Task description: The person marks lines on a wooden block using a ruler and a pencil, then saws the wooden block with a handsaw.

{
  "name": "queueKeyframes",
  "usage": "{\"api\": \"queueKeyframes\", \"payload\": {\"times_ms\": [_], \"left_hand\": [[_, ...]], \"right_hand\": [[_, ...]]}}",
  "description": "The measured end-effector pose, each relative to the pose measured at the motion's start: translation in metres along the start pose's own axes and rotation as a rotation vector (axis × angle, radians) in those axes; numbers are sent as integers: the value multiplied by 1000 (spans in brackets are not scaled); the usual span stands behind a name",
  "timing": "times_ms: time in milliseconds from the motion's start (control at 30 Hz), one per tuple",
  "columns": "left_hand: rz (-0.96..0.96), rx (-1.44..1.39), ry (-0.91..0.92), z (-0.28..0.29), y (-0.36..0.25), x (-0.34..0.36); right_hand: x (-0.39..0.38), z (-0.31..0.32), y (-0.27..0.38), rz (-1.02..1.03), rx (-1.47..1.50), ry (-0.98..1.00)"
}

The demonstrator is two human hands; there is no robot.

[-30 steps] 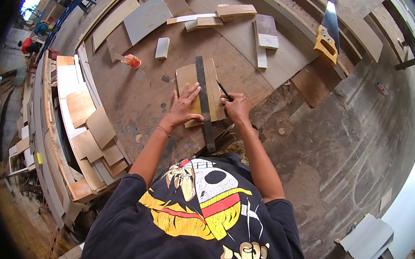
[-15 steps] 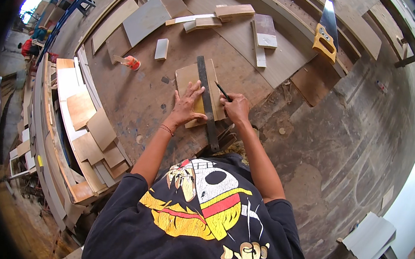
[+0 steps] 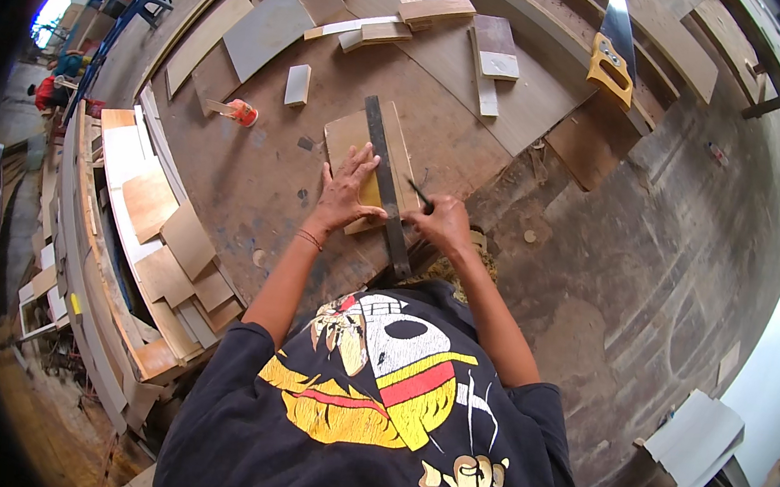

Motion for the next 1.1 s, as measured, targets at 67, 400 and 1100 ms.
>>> {"api": "queueKeyframes", "payload": {"times_ms": [67,400,1100], "left_hand": [[-11,3,11,0,-3,0],[-25,18,-23,-4,0,3],[-28,23,-40,-4,1,2]], "right_hand": [[-12,-8,7,34,-152,60],[-32,-32,25,125,-533,-119],[-34,-42,20,184,-592,-115]]}}
Point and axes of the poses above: each hand's wrist, its own x-axis towards the middle knuckle, its own z-axis out of the back of the hand, y = z × x, the point moved 3 cm from there along x, towards the middle knuckle, and after that the axes turned 8 degrees about -x, right-handed, at the moved point
